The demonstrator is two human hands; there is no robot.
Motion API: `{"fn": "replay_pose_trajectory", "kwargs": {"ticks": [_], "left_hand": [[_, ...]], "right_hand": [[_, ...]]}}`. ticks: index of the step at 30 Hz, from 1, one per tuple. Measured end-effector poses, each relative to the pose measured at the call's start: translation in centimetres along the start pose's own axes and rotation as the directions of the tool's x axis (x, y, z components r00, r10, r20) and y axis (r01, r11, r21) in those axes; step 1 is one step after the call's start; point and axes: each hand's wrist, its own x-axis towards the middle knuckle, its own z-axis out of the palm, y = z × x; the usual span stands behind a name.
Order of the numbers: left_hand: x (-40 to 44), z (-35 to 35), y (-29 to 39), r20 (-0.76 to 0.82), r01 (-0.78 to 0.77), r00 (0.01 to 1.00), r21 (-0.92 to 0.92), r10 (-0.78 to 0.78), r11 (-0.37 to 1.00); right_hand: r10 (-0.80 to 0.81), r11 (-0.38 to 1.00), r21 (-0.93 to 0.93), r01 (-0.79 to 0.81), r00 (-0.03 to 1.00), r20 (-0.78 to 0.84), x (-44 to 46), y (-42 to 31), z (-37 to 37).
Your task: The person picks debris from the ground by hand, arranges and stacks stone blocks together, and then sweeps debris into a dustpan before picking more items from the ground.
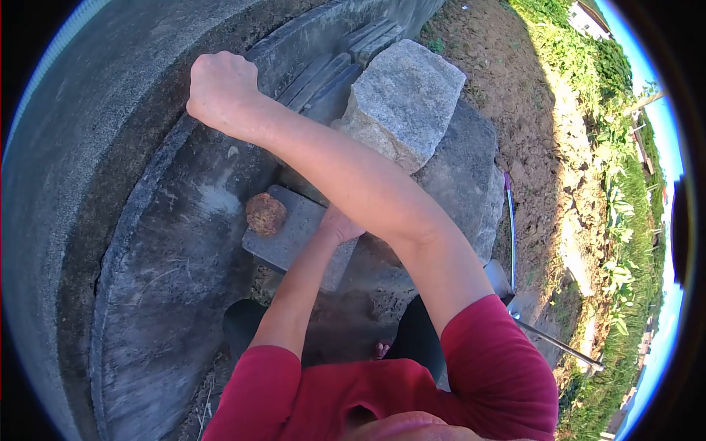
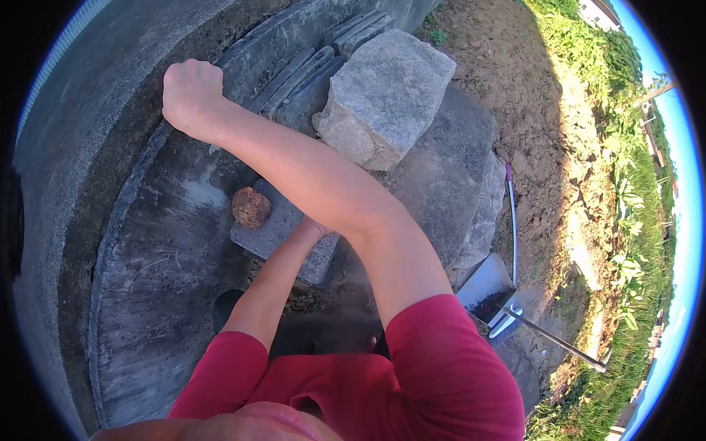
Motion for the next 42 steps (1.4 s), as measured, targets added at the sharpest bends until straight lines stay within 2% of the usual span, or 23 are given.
{"fn": "replay_pose_trajectory", "kwargs": {"ticks": [1,2,5,7,8,9,10,12,16,18,20,22,23,26,27,30,33,36,39,42], "left_hand": [[0.1,0.1,-0.7,-0.003,0.049,0.999,-0.164,-0.050,0.985],[0.1,-0.1,-0.7,-0.009,0.085,0.996,-0.103,-0.086,0.991],[-0.3,-0.3,1.0,0.051,0.121,0.989,0.252,-0.138,0.960],[0.0,-0.8,3.7,0.085,0.032,0.992,0.570,-0.098,0.821],[0.0,-1.1,4.8,0.100,-0.037,0.994,0.724,-0.052,0.688],[-0.1,-1.2,5.3,0.124,-0.098,0.992,0.845,-0.015,0.526],[-0.2,-1.0,5.1,0.112,-0.121,0.992,0.847,0.050,0.518],[-0.1,-0.8,4.6,0.087,-0.165,0.980,0.852,0.177,0.497],[0.2,-0.7,5.2,0.106,-0.166,0.983,0.860,0.150,0.482],[0.3,-0.8,5.4,0.107,-0.158,0.986,0.856,0.131,0.492],[0.4,-0.8,5.6,0.106,-0.151,0.987,0.852,0.117,0.501],[0.5,-0.8,5.7,0.106,-0.147,0.988,0.850,0.109,0.505],[0.5,-0.8,5.6,0.107,-0.146,0.989,0.852,0.106,0.502],[0.7,-0.8,5.5,0.102,-0.137,0.990,0.858,0.096,0.496],[0.7,-0.8,5.6,0.105,-0.133,0.991,0.859,0.084,0.494],[0.8,-0.7,5.6,0.108,-0.129,0.992,0.860,0.071,0.494],[0.8,-0.8,5.6,0.103,-0.106,0.994,0.863,0.033,0.494],[0.9,-0.7,5.7,0.103,-0.078,0.994,0.866,-0.022,0.494],[0.9,-0.7,5.8,0.108,-0.080,0.994,0.865,-0.028,0.495],[0.9,-0.7,5.8,0.106,-0.084,0.994,0.865,-0.016,0.494]], "right_hand": [[0.029,0.999,0.033,-0.029,1.000,0.008,0.0,0.1,0.2],[0.056,0.996,0.067,-0.057,0.998,0.017,0.0,0.3,0.3],[0.059,0.983,0.172,-0.068,0.997,0.057,-0.3,1.4,0.5],[0.032,0.950,0.311,-0.041,0.999,0.033,-0.5,3.6,0.2],[0.018,0.925,0.379,-0.025,1.000,0.020,-0.6,5.1,-0.2],[0.025,0.945,0.327,-0.021,1.000,-0.009,-0.8,7.0,-1.2],[0.033,0.961,0.275,-0.021,0.999,-0.038,-0.9,9.5,-2.4],[0.138,0.981,0.146,-0.125,0.987,-0.082,-0.2,16.4,-3.9],[0.409,0.902,-0.046,-0.429,0.886,-0.218,3.1,31.3,-7.1],[0.447,0.871,-0.065,-0.486,0.842,-0.303,5.6,37.3,-8.4],[0.501,0.839,-0.069,-0.540,0.815,-0.291,8.9,43.2,-8.9],[0.358,0.888,-0.158,-0.431,0.865,-0.351,10.6,45.8,-8.4],[0.281,0.905,-0.201,-0.375,0.882,-0.378,11.3,46.4,-8.1],[0.236,0.911,-0.249,-0.329,0.911,-0.339,13.7,47.4,-6.7],[0.219,0.902,-0.309,-0.303,0.935,-0.278,14.3,48.0,-6.4],[0.158,0.937,-0.254,-0.238,0.940,-0.301,13.9,48.5,-5.9],[0.277,0.929,-0.166,-0.332,0.918,-0.285,13.6,46.9,-6.1],[0.324,0.943,0.025,-0.333,0.893,-0.312,13.5,47.0,-5.8],[0.229,0.959,-0.071,-0.274,0.898,-0.375,12.8,46.8,-5.6],[0.225,0.950,-0.103,-0.296,0.871,-0.437,13.3,47.3,-4.9]]}}
